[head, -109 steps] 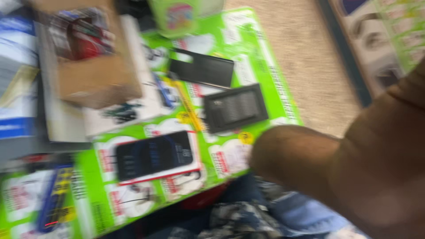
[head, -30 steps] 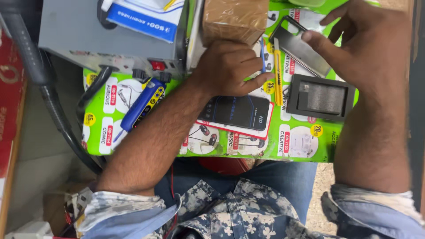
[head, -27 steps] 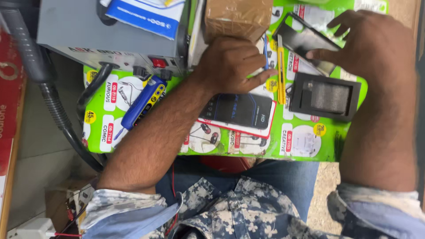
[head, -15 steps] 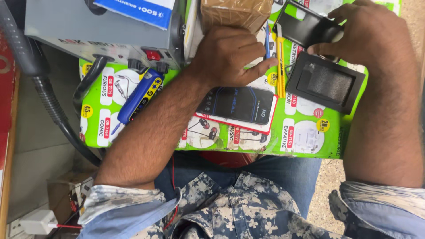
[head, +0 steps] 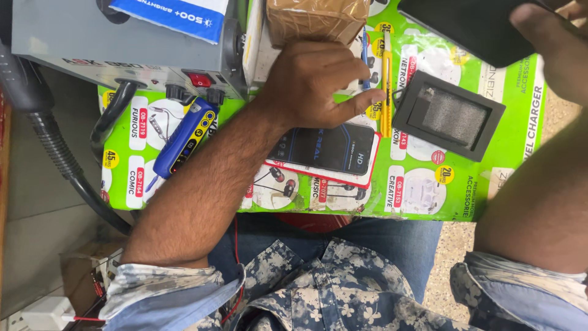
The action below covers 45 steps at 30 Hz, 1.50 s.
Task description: The person uses a blue rotary tool to grind the edges of a black smartphone back cover. They then pick up a tube of T-7000 adhesive, apply it to the internal frame of a disassembled phone, and place the back cover onto the frame.
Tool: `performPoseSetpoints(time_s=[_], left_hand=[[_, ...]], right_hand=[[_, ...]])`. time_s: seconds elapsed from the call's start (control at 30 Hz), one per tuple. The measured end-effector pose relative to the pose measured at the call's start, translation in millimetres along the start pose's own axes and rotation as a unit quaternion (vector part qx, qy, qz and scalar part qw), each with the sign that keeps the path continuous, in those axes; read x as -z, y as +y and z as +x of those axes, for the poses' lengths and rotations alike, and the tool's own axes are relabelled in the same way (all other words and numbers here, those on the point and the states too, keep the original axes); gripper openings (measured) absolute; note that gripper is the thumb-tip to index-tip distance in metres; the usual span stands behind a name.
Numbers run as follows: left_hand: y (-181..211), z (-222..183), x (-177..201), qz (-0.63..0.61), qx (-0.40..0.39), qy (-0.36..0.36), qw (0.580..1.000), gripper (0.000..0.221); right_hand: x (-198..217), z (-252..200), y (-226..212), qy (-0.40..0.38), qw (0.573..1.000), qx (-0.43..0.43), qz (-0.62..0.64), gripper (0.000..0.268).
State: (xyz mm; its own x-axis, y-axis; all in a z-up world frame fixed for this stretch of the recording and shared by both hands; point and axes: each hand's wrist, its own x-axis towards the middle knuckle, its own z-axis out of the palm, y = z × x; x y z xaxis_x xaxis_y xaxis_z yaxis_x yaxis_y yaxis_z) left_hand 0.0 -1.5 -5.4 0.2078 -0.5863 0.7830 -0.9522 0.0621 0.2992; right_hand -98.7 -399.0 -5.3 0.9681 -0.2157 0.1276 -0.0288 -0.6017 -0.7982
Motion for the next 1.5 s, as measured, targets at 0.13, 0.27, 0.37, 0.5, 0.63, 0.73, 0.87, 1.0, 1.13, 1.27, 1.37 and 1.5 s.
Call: performPoseSetpoints(time_s=[0.13, 0.27, 0.37, 0.5, 0.63, 0.73, 0.87, 1.0, 1.13, 1.27, 1.37, 1.5], left_hand=[[2.0, 2.0, 2.2, -0.057, 0.035, 0.033, 0.997, 0.044], [1.1, -2.4, 7.0, -0.082, 0.054, 0.050, 0.994, 0.033], [-0.5, -6.0, 6.4, -0.084, 0.051, 0.069, 0.993, 0.029], [1.3, 0.3, 13.7, -0.026, 0.025, 0.055, 0.998, 0.034], [28.4, 8.8, 35.8, 0.036, -0.004, 0.109, 0.993, 0.022], [72.3, -20.9, 66.5, 0.069, 0.023, 0.125, 0.989, 0.016], [120.7, -75.9, 117.4, 0.262, 0.200, 0.078, 0.941, 0.018], [130.9, -109.3, 128.9, 0.410, 0.364, -0.097, 0.831, 0.059], [134.6, -125.7, 127.8, 0.327, 0.434, -0.107, 0.833, 0.052], [170.8, -132.2, 123.9, 0.041, 0.527, 0.015, 0.849, 0.044], [179.9, -114.7, 100.6, -0.186, 0.468, 0.102, 0.858, 0.051], [162.3, -55.3, 35.7, -0.112, 0.335, 0.136, 0.926, 0.060]], right_hand=[[-32.2, -10.0, -45.6, -0.026, 0.987, 0.035, 0.157, 0.015], [-97.9, -19.7, -102.7, -0.139, 0.942, 0.096, 0.290, 0.012], [-109.1, -20.3, -119.2, -0.191, 0.927, 0.143, 0.289, 0.010], [-116.3, -20.7, -109.7, -0.140, 0.939, 0.179, 0.259, 0.009], [-128.7, -18.3, -101.2, -0.009, 0.948, 0.193, 0.253, 0.011], [-133.1, -22.9, -105.8, 0.019, 0.943, 0.252, 0.218, 0.011], [-136.9, -30.3, -127.9, 0.055, 0.937, 0.283, 0.197, 0.018], [-139.1, -37.0, -125.8, 0.054, 0.938, 0.301, 0.164, 0.025], [-141.5, -29.8, -115.8, 0.059, 0.931, 0.355, 0.058, 0.019], [-137.9, -34.7, -116.7, 0.040, 0.938, 0.341, 0.053, 0.017], [-139.7, -37.0, -123.7, 0.012, 0.929, 0.356, 0.097, 0.031], [-141.5, -40.7, -127.0, -0.023, 0.900, 0.434, 0.040, 0.064]])
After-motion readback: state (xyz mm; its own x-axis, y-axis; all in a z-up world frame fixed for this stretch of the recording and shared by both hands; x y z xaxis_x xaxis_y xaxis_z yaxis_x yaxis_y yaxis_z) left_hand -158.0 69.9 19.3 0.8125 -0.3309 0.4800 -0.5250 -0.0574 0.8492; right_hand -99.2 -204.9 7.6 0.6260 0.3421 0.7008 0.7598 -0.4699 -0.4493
